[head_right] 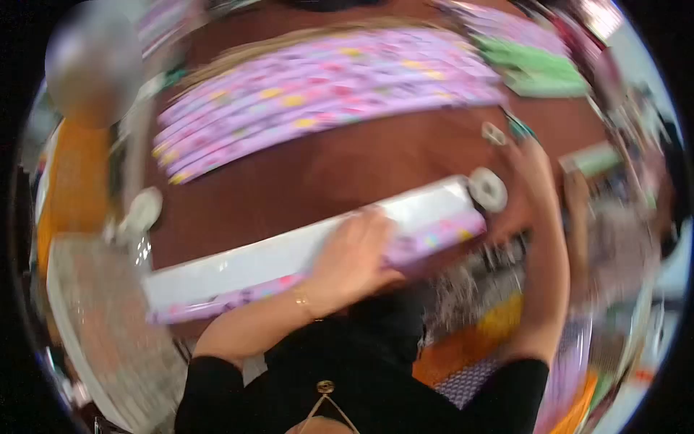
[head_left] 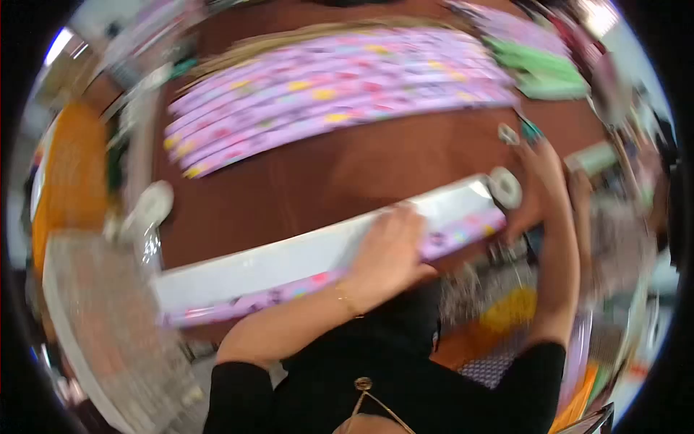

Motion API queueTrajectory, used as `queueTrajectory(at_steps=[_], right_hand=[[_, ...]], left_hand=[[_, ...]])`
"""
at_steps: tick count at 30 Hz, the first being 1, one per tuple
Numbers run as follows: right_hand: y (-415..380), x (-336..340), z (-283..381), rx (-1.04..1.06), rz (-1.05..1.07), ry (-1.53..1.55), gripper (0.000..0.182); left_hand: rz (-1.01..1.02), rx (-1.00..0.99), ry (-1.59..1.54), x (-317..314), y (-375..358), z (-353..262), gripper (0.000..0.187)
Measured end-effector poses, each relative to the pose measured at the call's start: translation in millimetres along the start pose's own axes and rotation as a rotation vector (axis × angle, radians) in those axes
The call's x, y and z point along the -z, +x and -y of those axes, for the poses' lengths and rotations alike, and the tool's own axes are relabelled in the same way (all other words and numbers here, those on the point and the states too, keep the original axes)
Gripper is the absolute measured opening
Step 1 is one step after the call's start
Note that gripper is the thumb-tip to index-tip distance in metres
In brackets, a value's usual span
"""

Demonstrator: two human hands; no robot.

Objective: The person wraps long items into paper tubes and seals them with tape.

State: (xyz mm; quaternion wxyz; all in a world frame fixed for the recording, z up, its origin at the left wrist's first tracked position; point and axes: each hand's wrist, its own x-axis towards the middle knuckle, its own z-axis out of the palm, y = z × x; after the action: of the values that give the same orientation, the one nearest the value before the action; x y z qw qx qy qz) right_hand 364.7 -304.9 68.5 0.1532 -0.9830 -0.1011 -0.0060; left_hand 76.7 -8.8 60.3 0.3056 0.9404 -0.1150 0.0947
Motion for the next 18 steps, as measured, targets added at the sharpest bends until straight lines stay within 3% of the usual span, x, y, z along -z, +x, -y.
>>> queueTrajectory(at_steps=[1,2,3,4,5,6,7,9,12,15,16,17,18], right_hand=[[-18.5,1.2,6.5,0.039,0.05,0.226,0.036],[-33.0,6.9,15.2,-0.064,0.168,0.447,0.032],[-42.4,-3.6,6.6,0.181,0.058,0.41,0.029],[-27.9,-14.7,-44.7,0.213,0.138,0.184,0.025],[-26.9,-20.3,-66.7,0.067,0.28,0.277,0.022],[-38.0,-27.2,-62.0,0.159,0.25,0.452,0.022],[-45.0,-26.0,-46.9,0.18,0.244,0.381,0.024],[-31.4,-52.3,-77.1,0.241,0.059,0.235,0.015],[-18.5,-50.4,-78.1,0.196,0.101,0.202,0.017],[-21.9,-58.2,-67.4,0.273,0.004,0.339,0.02],[-36.7,-31.4,-26.5,0.188,0.132,0.214,0.022],[-47.6,-29.5,-19.1,0.205,0.095,0.49,0.029],[-34.1,-37.3,-36.6,0.166,0.139,0.376,0.031]], left_hand=[[0.023,0.018,-0.086,-2.8,1.2,0.9,0.072],[0.064,0.018,-0.061,-0.1,4.5,-1.8,0.073],[-0.009,0.033,-0.062,-7.7,-2.0,0.9,0.075],[-0.032,0.026,0.027,-12.0,-3.0,-0.2,0.074],[-0.022,0.038,0.065,-25.2,1.3,-1.0,0.075],[-0.019,0.035,0.124,-22.1,0.9,-3.3,0.078],[0.064,0.042,0.101,-16.4,5.2,-5.8,0.076],[-0.036,-0.007,0.216,-30.2,9.7,-7.7,0.069],[0.032,-0.015,0.079,-40.4,31.8,-16.8,0.059],[0.042,0.003,-0.039,-55.4,68.1,-23.1,0.051],[-0.215,0.037,-0.154,-51.0,72.0,-33.0,0.042],[-0.127,0.079,-0.201,-59.7,89.0,-28.8,0.038],[-0.18,0.069,-0.122,-56.5,95.0,-34.1,0.036]])
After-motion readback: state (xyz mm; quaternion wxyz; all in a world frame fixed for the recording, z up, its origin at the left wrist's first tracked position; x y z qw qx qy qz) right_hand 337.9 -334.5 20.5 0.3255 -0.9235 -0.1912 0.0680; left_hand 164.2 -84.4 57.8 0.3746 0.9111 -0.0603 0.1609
